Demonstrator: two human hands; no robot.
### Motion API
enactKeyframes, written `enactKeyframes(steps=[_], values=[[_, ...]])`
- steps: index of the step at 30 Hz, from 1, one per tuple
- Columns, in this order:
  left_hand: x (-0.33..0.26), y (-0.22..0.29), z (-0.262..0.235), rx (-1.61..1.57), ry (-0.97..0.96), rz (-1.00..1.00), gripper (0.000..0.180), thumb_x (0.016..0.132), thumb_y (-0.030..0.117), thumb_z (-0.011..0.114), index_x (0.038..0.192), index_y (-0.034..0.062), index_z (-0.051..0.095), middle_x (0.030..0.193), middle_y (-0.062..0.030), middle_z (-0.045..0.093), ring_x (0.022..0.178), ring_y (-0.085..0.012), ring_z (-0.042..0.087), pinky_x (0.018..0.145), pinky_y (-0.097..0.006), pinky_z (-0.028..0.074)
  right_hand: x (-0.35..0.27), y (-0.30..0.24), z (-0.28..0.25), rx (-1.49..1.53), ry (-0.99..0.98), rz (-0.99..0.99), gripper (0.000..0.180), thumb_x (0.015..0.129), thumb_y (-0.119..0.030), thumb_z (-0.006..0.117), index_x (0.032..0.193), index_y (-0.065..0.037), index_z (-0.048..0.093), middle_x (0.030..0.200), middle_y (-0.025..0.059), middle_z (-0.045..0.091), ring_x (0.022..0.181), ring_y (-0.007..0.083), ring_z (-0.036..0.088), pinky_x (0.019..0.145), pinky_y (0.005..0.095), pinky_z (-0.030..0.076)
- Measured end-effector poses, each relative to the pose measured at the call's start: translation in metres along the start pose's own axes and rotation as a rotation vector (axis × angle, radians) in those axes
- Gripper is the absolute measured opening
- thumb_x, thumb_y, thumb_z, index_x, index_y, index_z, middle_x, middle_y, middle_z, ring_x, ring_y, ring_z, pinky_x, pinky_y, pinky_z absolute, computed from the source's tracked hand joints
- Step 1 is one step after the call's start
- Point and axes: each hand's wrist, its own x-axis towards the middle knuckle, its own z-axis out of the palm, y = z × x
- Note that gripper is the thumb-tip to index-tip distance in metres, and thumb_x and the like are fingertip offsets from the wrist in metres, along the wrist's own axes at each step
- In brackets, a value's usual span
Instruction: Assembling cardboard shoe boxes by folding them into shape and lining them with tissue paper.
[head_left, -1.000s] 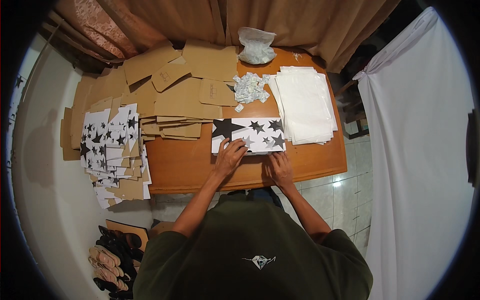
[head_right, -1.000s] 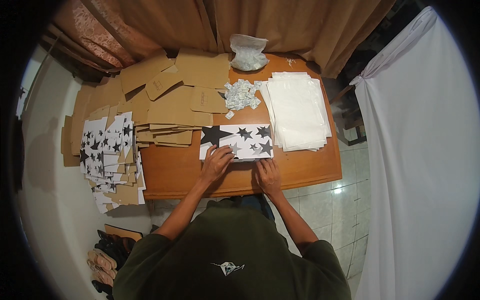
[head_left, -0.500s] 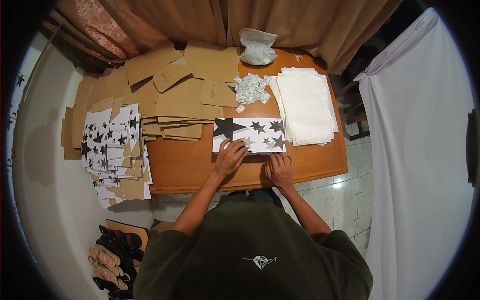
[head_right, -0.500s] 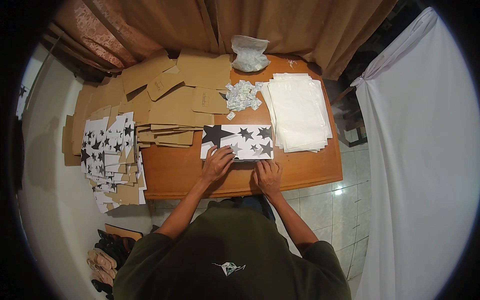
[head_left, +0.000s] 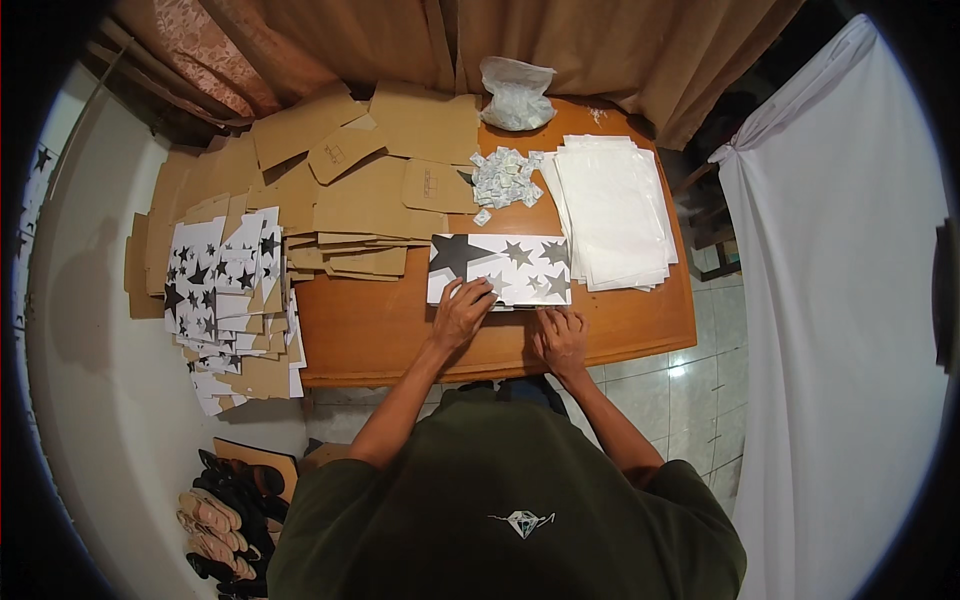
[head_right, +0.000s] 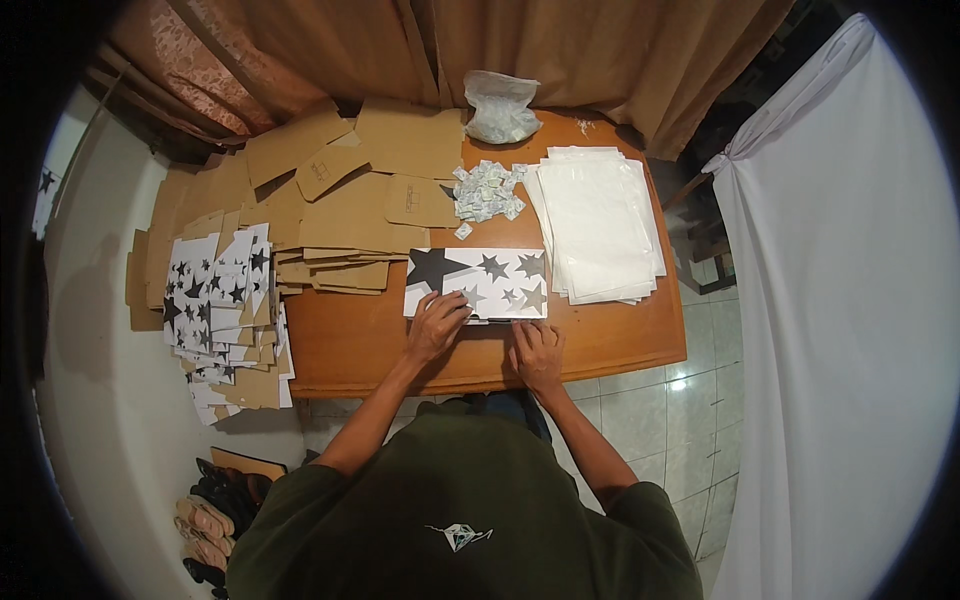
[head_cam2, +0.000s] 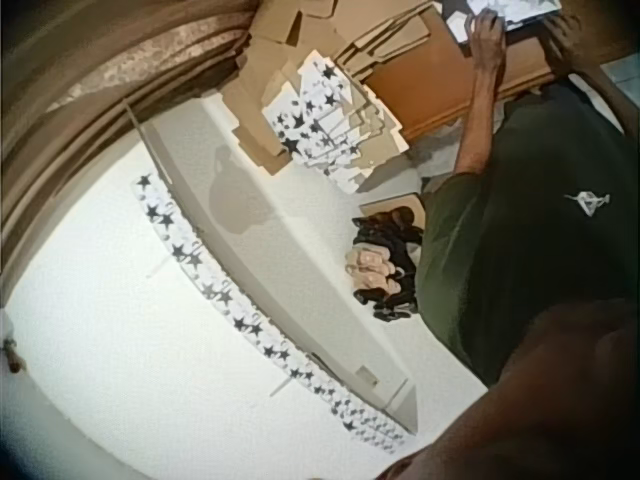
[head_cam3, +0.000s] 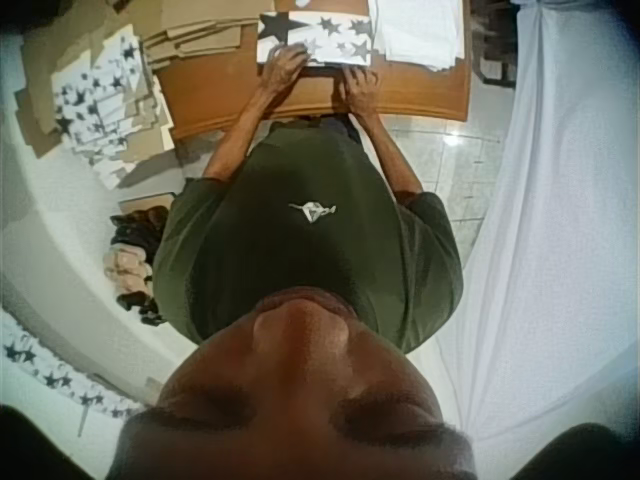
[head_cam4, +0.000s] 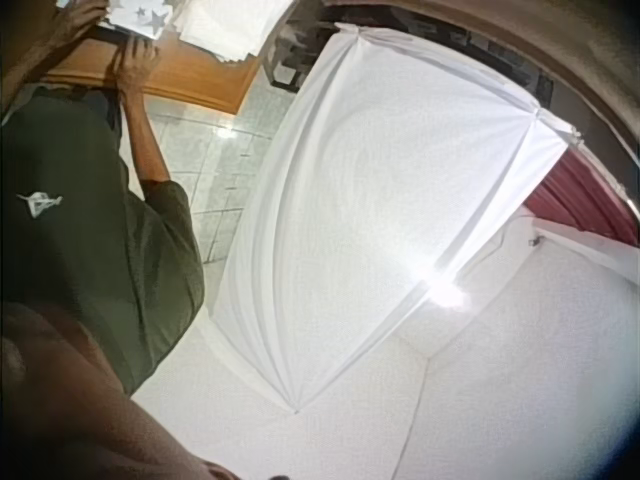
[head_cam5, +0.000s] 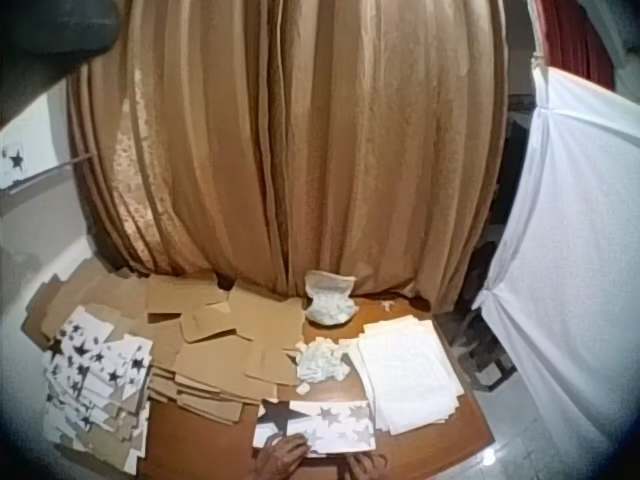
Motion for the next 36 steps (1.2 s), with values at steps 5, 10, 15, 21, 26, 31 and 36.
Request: enactKeyframes(steps=[5,10,15,21,26,31,36], values=[[0.001,0.000,-0.003,-0.040,-0.020,-0.006,0.019,0.088,0.013,0.076,0.107,0.0099,0.075,0.122,-0.0057,0.070,0.127,-0.0234,0.061,0.110,-0.049,0.040,0.006,0.000,-0.001,-0.002,0.014,0.001,0.046,0.078,-0.019,0.077,0.123,-0.009,0.068,0.114,0.0061,0.064,0.111,0.0248,0.058,0.098,0.0497,0.041],[0.001,0.003,-0.006,-0.070,-0.033,-0.019,0.024,0.088,0.015,0.076,0.111,0.0090,0.074,0.123,-0.0056,0.069,0.128,-0.0224,0.059,0.112,-0.049,0.038,0.014,-0.006,0.001,0.071,-0.016,0.018,0.045,0.078,-0.020,0.078,0.121,-0.010,0.067,0.115,0.0067,0.063,0.112,0.0261,0.057,0.096,0.0486,0.040],[0.002,0.000,-0.009,-0.077,-0.071,-0.006,0.026,0.086,0.014,0.078,0.111,0.0085,0.072,0.126,-0.0063,0.068,0.129,-0.0231,0.059,0.114,-0.049,0.037,0.040,-0.006,0.010,0.160,-0.016,-0.148,0.050,0.077,-0.026,0.080,0.122,-0.010,0.065,0.124,0.0085,0.061,0.123,0.0285,0.054,0.105,0.0521,0.038],[-0.004,-0.007,-0.003,-0.046,-0.078,0.018,0.021,0.086,0.013,0.077,0.106,0.0078,0.072,0.129,-0.0066,0.068,0.133,-0.0228,0.057,0.115,-0.050,0.036,0.051,-0.001,0.027,0.217,-0.083,-0.259,0.036,0.083,-0.011,0.068,0.119,-0.006,0.066,0.126,0.0113,0.062,0.128,0.0306,0.054,0.112,0.0544,0.035],[-0.007,-0.006,0.000,-0.056,-0.073,0.018,0.018,0.088,0.014,0.076,0.104,0.0072,0.073,0.129,-0.0063,0.068,0.133,-0.0225,0.056,0.116,-0.050,0.035,0.052,0.000,0.029,0.266,-0.104,-0.298,0.032,0.083,-0.007,0.065,0.115,-0.003,0.067,0.124,0.0121,0.063,0.124,0.0317,0.057,0.109,0.0508,0.042],[-0.007,-0.005,0.001,-0.094,-0.029,-0.018,0.016,0.087,0.013,0.076,0.102,0.0067,0.073,0.124,-0.0058,0.070,0.129,-0.0228,0.059,0.114,-0.050,0.036,0.053,-0.004,0.029,0.319,-0.069,-0.273,0.032,0.081,-0.009,0.069,0.113,-0.002,0.069,0.121,0.0130,0.065,0.121,0.0321,0.059,0.108,0.0503,0.045],[-0.001,-0.001,-0.003,-0.089,-0.037,-0.015,0.016,0.087,0.012,0.076,0.102,0.0062,0.072,0.121,-0.0060,0.071,0.126,-0.0231,0.061,0.112,-0.050,0.037,0.049,0.000,0.040,0.347,-0.029,-0.248,0.031,0.082,-0.011,0.068,0.111,-0.002,0.069,0.121,0.0136,0.066,0.121,0.0322,0.060,0.108,0.0498,0.046]])
